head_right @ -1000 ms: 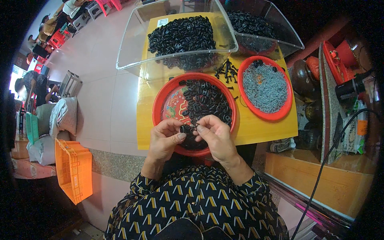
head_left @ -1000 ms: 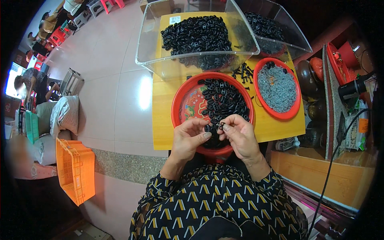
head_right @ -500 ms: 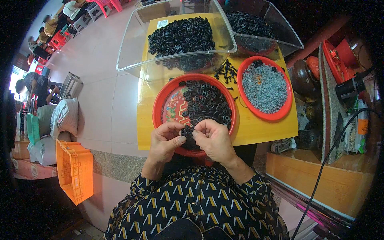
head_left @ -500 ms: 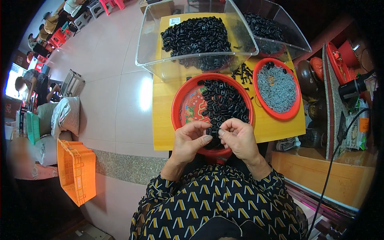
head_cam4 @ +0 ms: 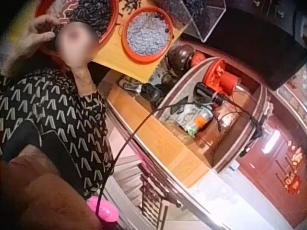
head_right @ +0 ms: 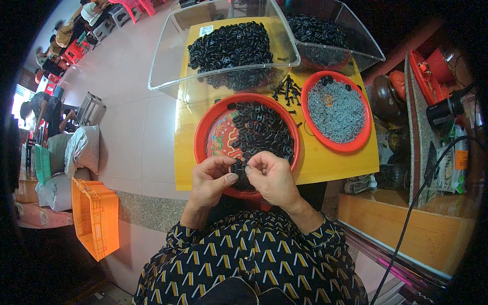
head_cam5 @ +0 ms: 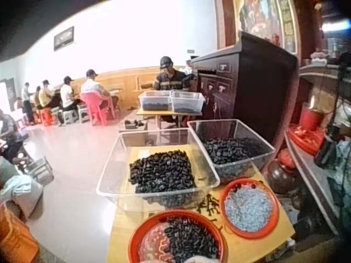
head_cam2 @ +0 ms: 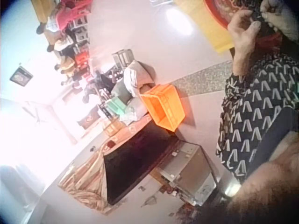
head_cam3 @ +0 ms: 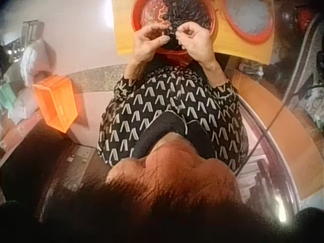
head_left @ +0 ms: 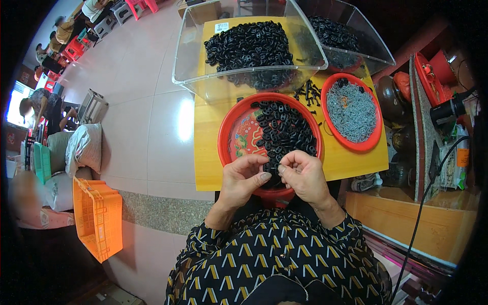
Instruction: The person sits at a table and repeatedly picks up small black plastic parts and metal screws from a red tray. They insert the screws into the plastic parts by hand and place the assembled units into a clear plastic bin. The process is repetitive and involves handling small components one at a time.
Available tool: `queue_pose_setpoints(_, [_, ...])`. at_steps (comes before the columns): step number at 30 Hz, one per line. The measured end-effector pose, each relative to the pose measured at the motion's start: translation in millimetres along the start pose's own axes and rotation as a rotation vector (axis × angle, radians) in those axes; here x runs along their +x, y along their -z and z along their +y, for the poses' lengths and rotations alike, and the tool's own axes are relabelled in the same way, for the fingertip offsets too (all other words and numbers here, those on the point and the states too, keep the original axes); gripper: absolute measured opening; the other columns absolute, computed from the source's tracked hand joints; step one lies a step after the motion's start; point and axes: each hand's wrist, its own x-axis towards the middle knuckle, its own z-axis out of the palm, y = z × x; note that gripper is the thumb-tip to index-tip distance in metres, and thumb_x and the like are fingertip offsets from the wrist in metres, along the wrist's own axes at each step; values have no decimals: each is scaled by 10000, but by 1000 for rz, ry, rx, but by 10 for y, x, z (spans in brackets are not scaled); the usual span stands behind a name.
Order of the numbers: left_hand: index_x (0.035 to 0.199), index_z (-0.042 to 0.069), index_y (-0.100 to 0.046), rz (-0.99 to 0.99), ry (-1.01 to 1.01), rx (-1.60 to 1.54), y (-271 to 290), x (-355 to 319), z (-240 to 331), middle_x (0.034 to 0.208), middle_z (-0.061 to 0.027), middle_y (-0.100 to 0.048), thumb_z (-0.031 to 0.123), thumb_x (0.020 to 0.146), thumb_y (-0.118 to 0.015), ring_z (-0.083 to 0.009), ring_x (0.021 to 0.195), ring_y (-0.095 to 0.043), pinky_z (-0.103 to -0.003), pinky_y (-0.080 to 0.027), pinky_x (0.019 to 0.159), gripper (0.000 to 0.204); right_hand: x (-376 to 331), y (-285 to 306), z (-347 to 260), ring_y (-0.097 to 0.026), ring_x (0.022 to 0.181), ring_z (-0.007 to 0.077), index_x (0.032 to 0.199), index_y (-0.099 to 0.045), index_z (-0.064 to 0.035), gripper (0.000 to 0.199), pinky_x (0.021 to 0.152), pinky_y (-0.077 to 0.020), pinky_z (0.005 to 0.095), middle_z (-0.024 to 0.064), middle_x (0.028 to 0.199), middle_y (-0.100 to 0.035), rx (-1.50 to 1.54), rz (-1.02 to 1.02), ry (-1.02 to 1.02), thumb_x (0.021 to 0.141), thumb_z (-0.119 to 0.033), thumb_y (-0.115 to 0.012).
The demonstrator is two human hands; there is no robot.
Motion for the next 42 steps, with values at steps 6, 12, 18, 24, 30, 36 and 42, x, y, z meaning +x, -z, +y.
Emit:
queue_pose_setpoints(6, [1024, -15, -550, -15, 6, 33, -18, -16, 10, 854, -19, -576, -59, 748, -625, -85, 787, -540, -221, -449, 718, 289, -12, -22, -2, -451, 557, -9, 801, -548, -3, 31, 459, -353, 157, -42, 666, -518, -1, -10, -4, 806, -28, -566])
queue_pose_setpoints(12, [1036, -24, -538, -34, 15, 30, -59, -14, 15, 883, -39, -586, -57, 761, -612, -104, 816, -555, -238, -457, 738, 287, -17, -20, -31, -492, 551, 17, 812, -552, 3, 47, 460, -394, 167, -16, 665, -539, 16, -24, -27, 806, -40, -570])
queue_pose_setpoints(18, [1074, -34, -532, -82, 12, 57, -24, -20, 20, 914, -61, -594, -40, 782, -596, -120, 844, -567, -251, -463, 756, 299, 36, 73, 21, -543, 582, 64, 847, -564, 1, 68, 494, -466, 180, 19, 700, -561, 298, -170, -93, 807, -48, -590])
queue_pose_setpoints(24, [1038, -39, -569, -72, -33, 240, -70, -27, 74, 898, -80, -605, 4, 754, -638, -130, 817, -571, -242, -456, 740, 295, 94, 152, 165, -560, 605, 84, 871, -571, 6, 106, 520, -487, 194, 36, 714, -571, 459, -318, -130, 802, -64, -612])
queue_pose_setpoints(30, [1020, -41, -577, -100, -141, 311, -66, -45, 17, 897, -89, -581, -40, 758, -597, -129, 791, -559, -232, -454, 701, 262, 88, 186, 167, -580, 596, 99, 879, -580, 16, 135, 529, -494, 200, 56, 712, -590, 450, -346, -206, 795, -80, -626])
queue_pose_setpoints(36, [999, -46, -583, -87, -194, 401, -74, -51, 1, 860, -92, -591, -51, 744, -603, -137, 774, -563, -240, -456, 678, 256, 90, 189, 167, -574, 581, 88, 876, -579, 16, 141, 522, -492, 197, 47, 704, -591, 383, -349, -191, 805, -99, -622])
queue_pose_setpoints(42, [981, -52, -588, -79, -243, 475, -114, -35, 20, 822, -102, -595, -53, 738, -608, -153, 759, -571, -250, -454, 671, 244, 98, 160, 122, -567, 573, 75, 886, -573, 9, 148, 519, -496, 197, 37, 717, -588, 328, -353, -194, 815, -115, -613])
